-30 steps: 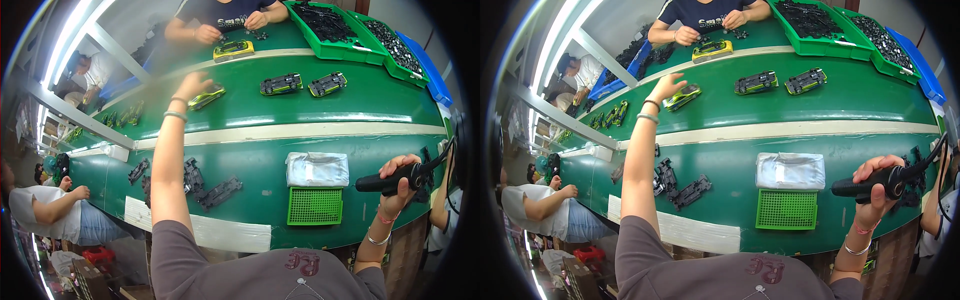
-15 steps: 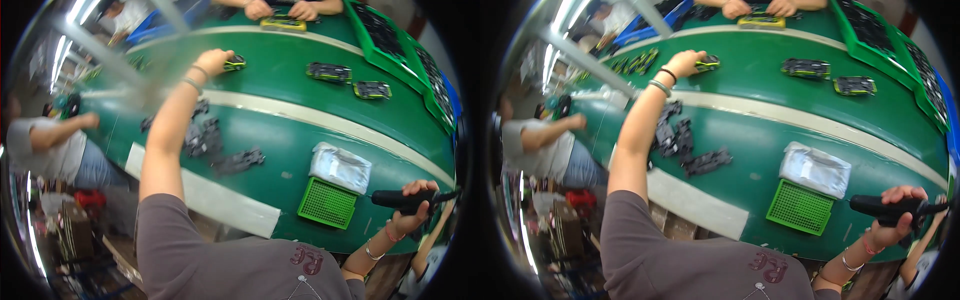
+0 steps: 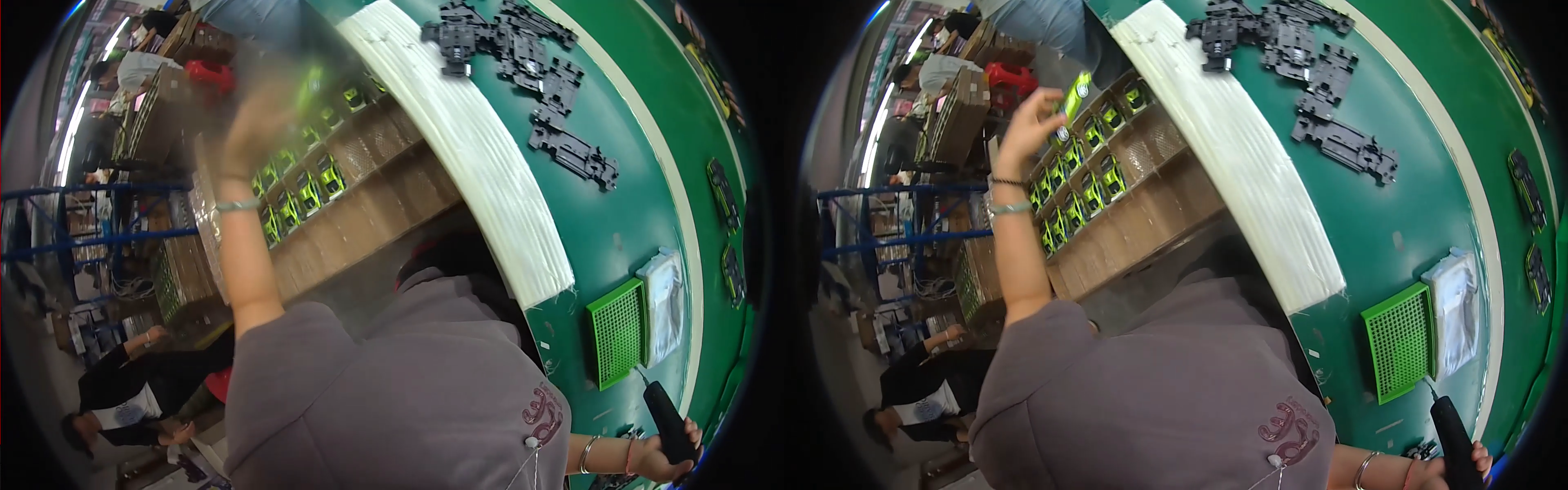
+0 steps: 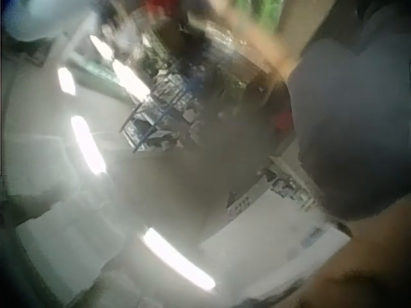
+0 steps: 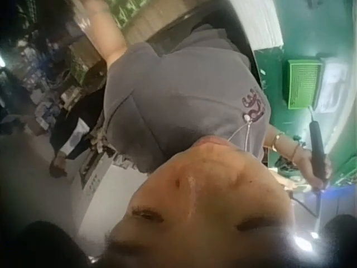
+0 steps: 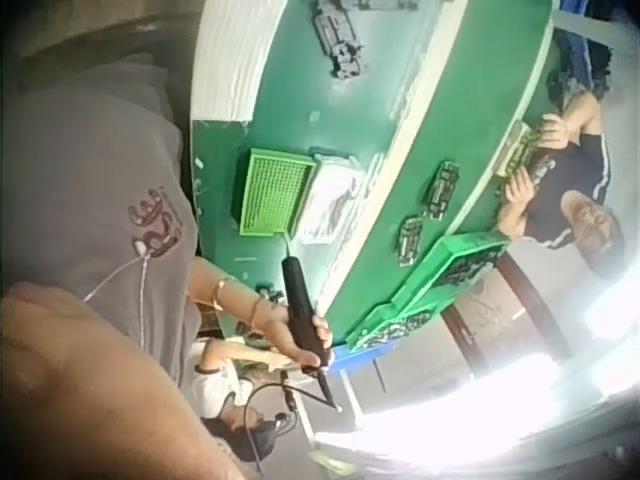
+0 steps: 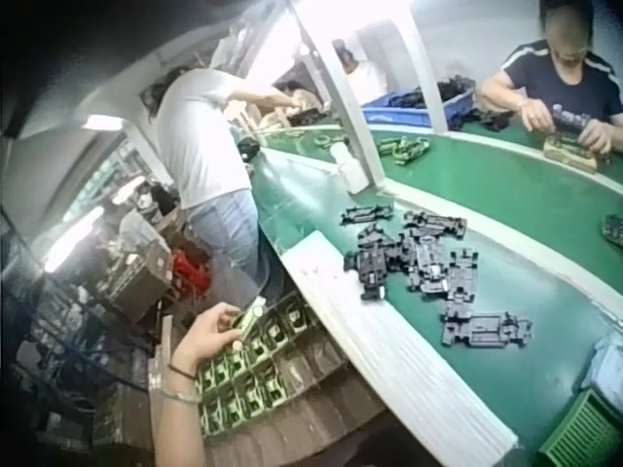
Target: The person assembles toy cars on an assembly line by fitting chassis pieces onto car bodies, fastening them with an electric screwdriver, and placing the finished toy cars into a partitioned box.
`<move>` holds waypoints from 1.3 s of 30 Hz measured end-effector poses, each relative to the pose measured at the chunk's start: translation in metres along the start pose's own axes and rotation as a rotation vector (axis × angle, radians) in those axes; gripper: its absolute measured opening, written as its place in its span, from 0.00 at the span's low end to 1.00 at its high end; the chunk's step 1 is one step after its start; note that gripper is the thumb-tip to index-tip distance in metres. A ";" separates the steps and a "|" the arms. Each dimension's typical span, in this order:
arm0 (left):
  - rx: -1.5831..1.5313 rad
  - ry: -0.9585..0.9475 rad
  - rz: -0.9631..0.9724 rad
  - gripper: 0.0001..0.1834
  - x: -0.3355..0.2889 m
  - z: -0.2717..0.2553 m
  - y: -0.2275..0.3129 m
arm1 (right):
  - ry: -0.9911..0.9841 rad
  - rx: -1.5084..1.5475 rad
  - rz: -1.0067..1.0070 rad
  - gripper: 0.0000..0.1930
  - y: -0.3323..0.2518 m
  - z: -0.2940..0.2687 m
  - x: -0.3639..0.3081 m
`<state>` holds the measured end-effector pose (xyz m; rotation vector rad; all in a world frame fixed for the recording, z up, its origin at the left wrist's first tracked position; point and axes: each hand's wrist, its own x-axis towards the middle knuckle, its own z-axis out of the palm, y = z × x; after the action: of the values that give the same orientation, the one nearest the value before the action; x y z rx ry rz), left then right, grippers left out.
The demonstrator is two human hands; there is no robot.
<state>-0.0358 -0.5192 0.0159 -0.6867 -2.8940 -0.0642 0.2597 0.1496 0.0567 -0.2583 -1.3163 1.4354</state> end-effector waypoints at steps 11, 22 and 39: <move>-1.742 0.129 -0.518 0.26 -0.048 0.042 0.048 | 0.096 -0.080 -0.013 0.20 0.000 -0.003 -0.004; -1.905 0.170 -0.336 0.29 -0.035 0.051 0.046 | 0.126 -0.088 -0.045 0.20 0.003 0.004 -0.008; -0.801 0.158 -1.382 0.26 -0.045 0.218 0.032 | 0.146 -0.112 -0.055 0.20 0.000 0.001 -0.006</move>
<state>-0.0145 -0.4935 -0.2062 1.2701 -2.4735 -1.3265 0.2612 0.1442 0.0547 -0.3904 -1.2756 1.2743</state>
